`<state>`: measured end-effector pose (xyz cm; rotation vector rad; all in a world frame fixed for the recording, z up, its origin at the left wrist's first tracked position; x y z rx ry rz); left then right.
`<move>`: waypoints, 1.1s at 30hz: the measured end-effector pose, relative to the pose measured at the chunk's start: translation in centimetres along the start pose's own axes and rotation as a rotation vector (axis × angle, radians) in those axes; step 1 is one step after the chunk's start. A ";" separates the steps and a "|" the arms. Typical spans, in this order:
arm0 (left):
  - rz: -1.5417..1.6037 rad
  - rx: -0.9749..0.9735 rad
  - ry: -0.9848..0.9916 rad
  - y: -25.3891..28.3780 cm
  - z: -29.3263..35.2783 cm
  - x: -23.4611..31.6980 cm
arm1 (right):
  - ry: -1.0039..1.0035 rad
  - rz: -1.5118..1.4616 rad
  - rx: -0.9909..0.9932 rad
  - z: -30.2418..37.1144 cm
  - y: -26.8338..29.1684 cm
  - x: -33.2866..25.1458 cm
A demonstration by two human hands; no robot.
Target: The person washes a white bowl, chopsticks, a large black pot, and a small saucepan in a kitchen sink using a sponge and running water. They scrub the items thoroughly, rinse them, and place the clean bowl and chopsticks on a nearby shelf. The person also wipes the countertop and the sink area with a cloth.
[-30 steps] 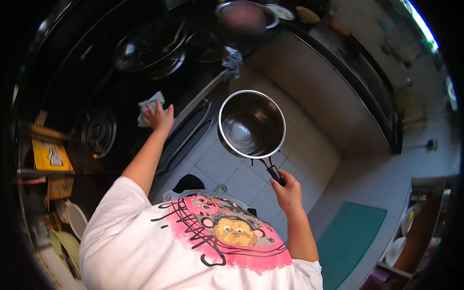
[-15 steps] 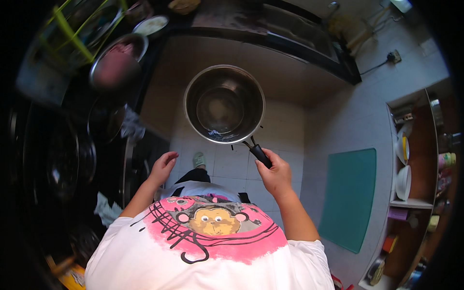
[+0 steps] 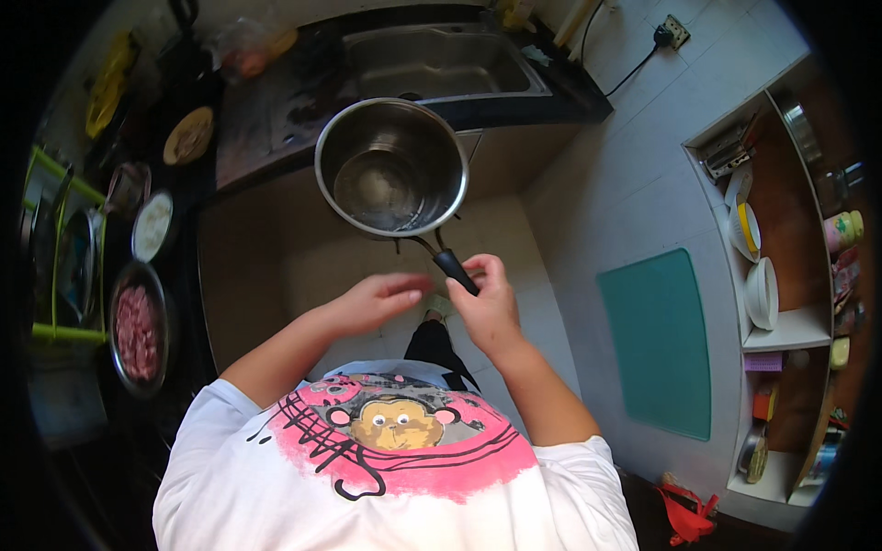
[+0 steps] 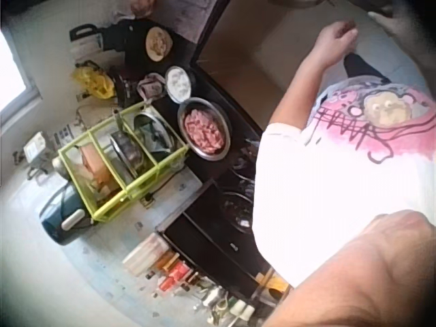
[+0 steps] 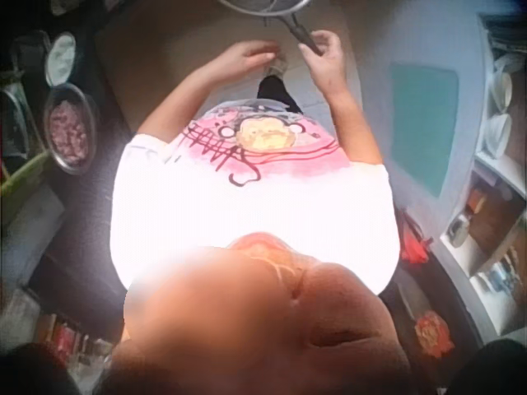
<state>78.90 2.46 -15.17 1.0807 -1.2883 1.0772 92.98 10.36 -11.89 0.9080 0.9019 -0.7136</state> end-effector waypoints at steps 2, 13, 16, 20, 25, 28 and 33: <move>0.214 0.133 0.033 2.0 -5.8 -0.4 | 0.063 -0.037 -0.041 -4.9 -0.4 -0.9; 0.789 0.732 0.044 14.4 -25.3 1.2 | 0.338 -0.183 -0.383 -24.0 0.4 -9.7; 0.651 0.726 0.138 20.8 -28.2 -0.3 | 0.203 -0.272 -0.377 -29.5 2.0 -7.8; 0.460 0.762 0.207 27.0 -32.1 -1.1 | -0.109 -0.290 -0.379 -36.1 4.1 -5.8; -0.338 0.679 0.328 34.3 -35.5 -6.6 | -0.169 -0.178 -0.241 -44.1 7.1 -3.6; -0.792 0.630 0.300 38.1 -35.7 -10.5 | -0.139 -0.072 -0.219 -49.8 7.9 -4.4; -0.792 0.567 0.456 38.8 -36.6 -8.9 | 0.044 0.183 -0.197 -61.3 5.6 -5.4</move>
Point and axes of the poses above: each hand's wrist, its own z-axis away from the middle knuckle, its own y-axis out of the back of the hand, x = y × z, the point moved 7 cm from there along -z, towards the middle knuckle, and after that the axes turned 10 degrees about -y, right-handed, at the moved point
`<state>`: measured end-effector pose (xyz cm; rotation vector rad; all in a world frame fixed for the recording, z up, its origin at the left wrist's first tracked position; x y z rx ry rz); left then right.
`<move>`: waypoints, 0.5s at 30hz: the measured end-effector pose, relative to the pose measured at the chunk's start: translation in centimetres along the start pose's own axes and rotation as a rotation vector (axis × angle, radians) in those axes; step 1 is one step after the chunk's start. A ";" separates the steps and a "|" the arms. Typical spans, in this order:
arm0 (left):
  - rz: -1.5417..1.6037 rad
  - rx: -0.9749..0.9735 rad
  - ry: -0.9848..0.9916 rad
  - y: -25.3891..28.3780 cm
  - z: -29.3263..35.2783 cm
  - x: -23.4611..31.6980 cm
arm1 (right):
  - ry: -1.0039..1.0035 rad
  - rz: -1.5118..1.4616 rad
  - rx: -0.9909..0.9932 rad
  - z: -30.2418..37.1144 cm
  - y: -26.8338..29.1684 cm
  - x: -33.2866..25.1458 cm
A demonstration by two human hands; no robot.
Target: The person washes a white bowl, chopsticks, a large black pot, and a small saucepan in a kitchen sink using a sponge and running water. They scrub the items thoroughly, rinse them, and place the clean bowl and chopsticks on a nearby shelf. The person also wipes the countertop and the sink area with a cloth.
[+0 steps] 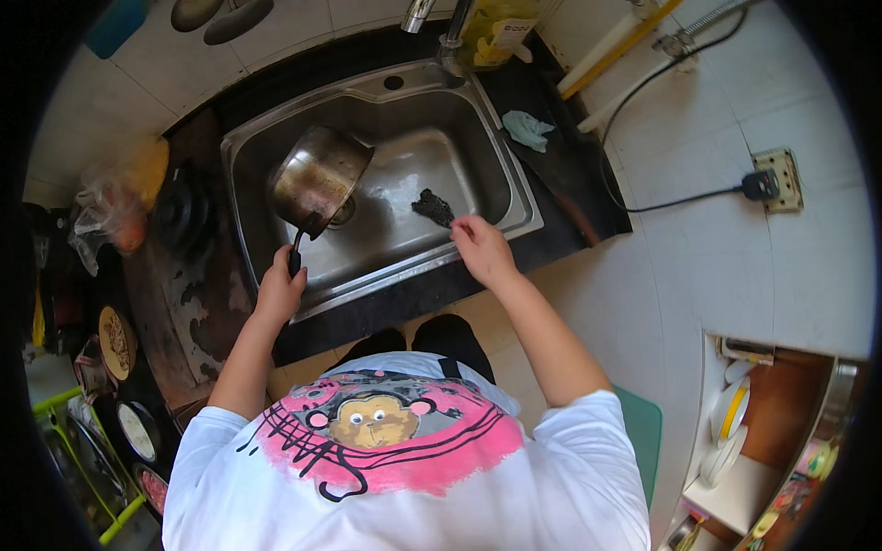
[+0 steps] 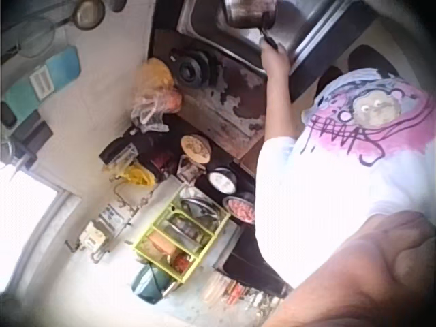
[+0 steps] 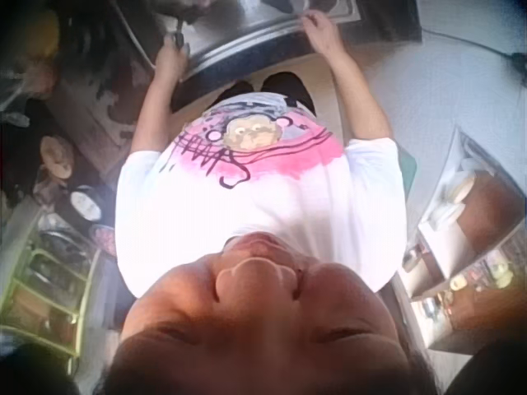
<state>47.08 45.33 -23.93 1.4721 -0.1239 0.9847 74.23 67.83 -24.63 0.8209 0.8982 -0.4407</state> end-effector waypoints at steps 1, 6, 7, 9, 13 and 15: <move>0.074 -0.007 0.031 -0.2 0.1 -0.3 | 0.033 0.115 -0.007 -2.5 -0.4 -0.6; 0.655 -0.030 0.290 -1.4 -0.3 0.0 | 0.081 0.849 -0.146 -13.4 -5.4 1.6; 0.790 -0.044 0.314 -2.0 -0.5 0.1 | 0.070 1.004 -0.201 -14.6 -6.5 2.7; 1.059 -0.061 0.338 -2.6 -1.4 0.8 | 0.077 1.234 -0.316 -16.7 -8.5 5.0; 1.276 -0.080 0.514 -3.8 -1.5 2.6 | 0.169 1.322 -0.350 -20.1 -11.1 9.4; 1.321 -0.068 0.518 -5.2 -1.6 2.4 | 0.276 1.267 -0.393 -18.8 -9.8 4.9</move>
Point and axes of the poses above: each hand's wrist, its own z-axis away from the middle knuckle, its own y-axis out of the back of the hand, x = y × z, the point moved 7 cm from there along -z, towards the middle knuckle, and after that the axes turned 10 degrees about -y, right-handed, at the moved point
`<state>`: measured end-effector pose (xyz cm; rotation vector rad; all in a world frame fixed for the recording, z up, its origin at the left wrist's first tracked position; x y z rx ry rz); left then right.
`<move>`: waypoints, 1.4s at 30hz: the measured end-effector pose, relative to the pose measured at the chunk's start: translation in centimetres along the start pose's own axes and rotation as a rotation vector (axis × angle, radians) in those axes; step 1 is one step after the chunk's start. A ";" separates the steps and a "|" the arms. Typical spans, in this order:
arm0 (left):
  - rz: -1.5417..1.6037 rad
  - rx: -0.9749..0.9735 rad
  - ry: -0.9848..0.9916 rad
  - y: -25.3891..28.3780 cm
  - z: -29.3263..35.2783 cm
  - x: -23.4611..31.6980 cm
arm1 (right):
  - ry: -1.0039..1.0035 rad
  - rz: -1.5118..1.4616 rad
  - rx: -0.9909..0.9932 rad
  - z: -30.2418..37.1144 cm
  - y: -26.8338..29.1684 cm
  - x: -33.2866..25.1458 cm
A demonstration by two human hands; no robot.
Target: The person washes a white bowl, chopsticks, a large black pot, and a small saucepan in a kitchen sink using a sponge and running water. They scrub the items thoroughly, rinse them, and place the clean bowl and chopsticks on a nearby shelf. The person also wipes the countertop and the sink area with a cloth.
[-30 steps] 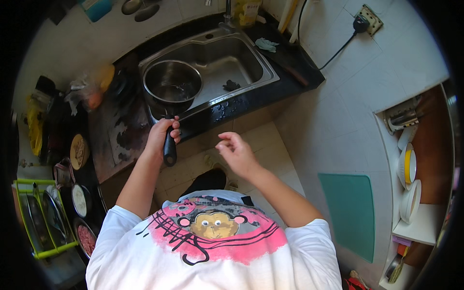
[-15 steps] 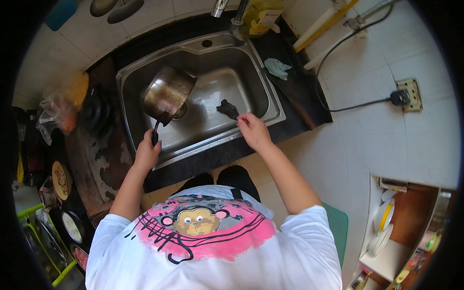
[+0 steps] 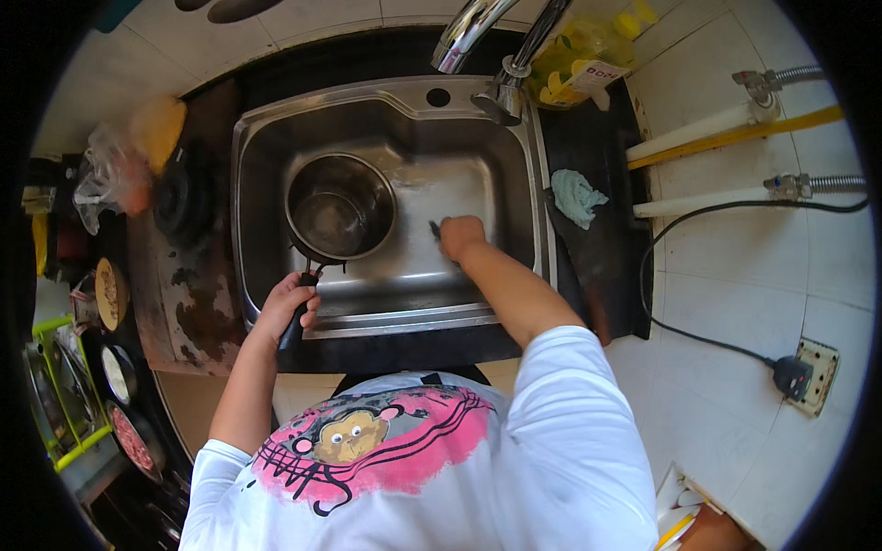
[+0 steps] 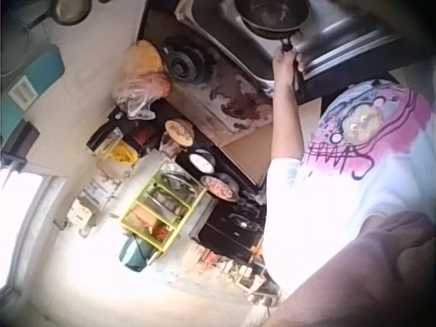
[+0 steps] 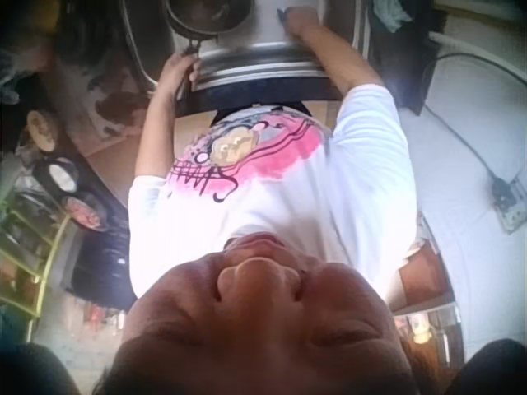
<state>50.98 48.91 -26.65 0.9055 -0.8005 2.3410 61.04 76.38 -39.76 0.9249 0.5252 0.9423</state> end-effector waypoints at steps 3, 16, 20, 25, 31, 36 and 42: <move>-0.047 0.012 0.010 -0.4 -0.9 -1.0 | 0.010 -0.228 0.265 3.8 11.3 0.0; -0.232 -0.082 0.090 -3.0 -3.3 -2.0 | 0.410 -0.373 0.823 5.2 21.3 6.5; -0.220 -0.106 0.102 -2.8 -3.5 -1.6 | 0.462 -0.407 0.923 8.5 20.1 3.7; -0.200 -0.087 0.163 -2.5 -4.2 -0.3 | 0.370 -0.775 0.314 3.2 9.3 -2.0; 0.325 -0.118 0.013 -2.5 -4.5 1.2 | 0.666 -0.723 0.154 1.9 4.0 -9.2; 0.150 -0.149 -0.032 -1.8 -4.7 1.3 | 0.757 -0.509 0.005 1.3 1.1 -9.6; -1.296 0.193 -0.918 -3.9 -6.4 8.8 | 0.796 -0.554 0.015 2.0 1.2 -9.5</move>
Point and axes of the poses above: each hand's wrist, its own z-axis away from the middle knuckle, its own y-axis out of the back of the hand, x = y × z, the point moved 7 cm from there along -z, towards the middle knuckle, and after that the axes turned 10 degrees about -y, right-handed, at the moved point
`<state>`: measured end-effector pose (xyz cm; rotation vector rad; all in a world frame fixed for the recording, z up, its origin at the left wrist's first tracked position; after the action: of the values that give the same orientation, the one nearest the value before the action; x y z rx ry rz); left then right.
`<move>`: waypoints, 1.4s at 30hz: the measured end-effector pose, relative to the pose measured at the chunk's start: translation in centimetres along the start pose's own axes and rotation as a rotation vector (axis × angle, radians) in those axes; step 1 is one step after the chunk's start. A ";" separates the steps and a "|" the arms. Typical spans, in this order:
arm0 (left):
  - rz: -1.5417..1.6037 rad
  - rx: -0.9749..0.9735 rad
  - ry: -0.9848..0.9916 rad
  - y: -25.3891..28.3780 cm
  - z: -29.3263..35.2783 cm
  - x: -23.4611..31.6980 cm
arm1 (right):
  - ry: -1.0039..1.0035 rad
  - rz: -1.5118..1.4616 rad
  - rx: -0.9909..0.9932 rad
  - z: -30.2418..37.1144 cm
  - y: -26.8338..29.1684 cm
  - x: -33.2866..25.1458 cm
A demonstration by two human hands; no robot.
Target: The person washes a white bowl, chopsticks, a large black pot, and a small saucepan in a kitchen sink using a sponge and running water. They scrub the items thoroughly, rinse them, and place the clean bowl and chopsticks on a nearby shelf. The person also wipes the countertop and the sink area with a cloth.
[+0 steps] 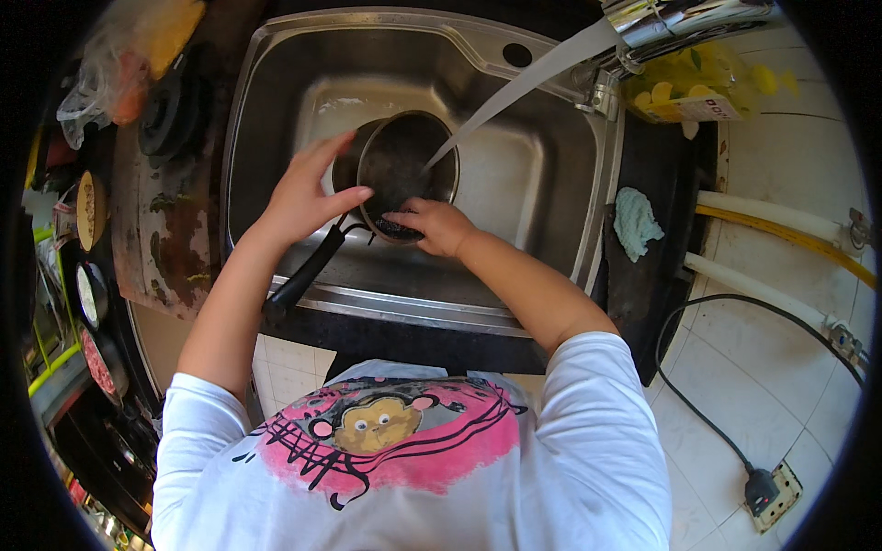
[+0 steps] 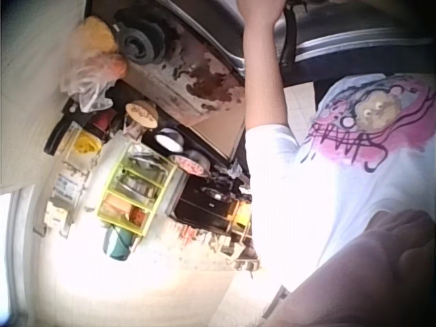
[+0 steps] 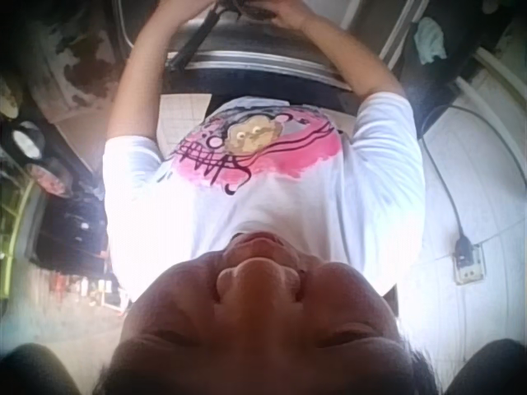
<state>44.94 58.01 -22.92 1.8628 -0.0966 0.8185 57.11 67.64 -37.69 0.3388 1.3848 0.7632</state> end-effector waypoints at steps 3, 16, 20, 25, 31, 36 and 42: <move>-0.195 0.090 -0.128 -3.2 -2.3 -0.5 | 0.054 0.082 0.014 0.2 -0.6 -0.5; -0.005 -0.117 0.137 -10.7 -6.1 1.0 | -0.121 0.712 -0.431 -3.6 2.9 5.9; 0.025 -0.075 0.256 -10.4 -6.6 -0.6 | -0.002 0.772 -0.238 -1.2 0.0 5.5; 0.007 -0.053 0.243 -11.2 -6.6 -1.0 | -0.043 0.363 -0.371 -0.6 -1.1 5.7; 0.002 -0.211 0.290 -10.9 -7.7 1.7 | -0.259 0.876 -0.323 -1.1 2.0 9.2; 0.069 -0.159 0.370 -10.5 -7.3 -1.0 | 0.031 0.873 -0.371 -0.2 2.1 2.9; 0.091 -0.125 0.342 -9.3 -6.9 -3.6 | -0.245 0.659 -0.225 -2.3 1.9 6.0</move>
<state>42.76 66.88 -30.81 1.5874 -0.0164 1.1560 54.40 72.49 -41.37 0.7018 0.9383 1.3555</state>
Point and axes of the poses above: each hand's wrist, its own z-axis away from the middle knuckle, its own y-axis out of the back of the hand, x = y × z, the point moved 7 cm from there along -z, towards the middle knuckle, and after that the axes turned 10 degrees about -y, right-handed, at the moved point
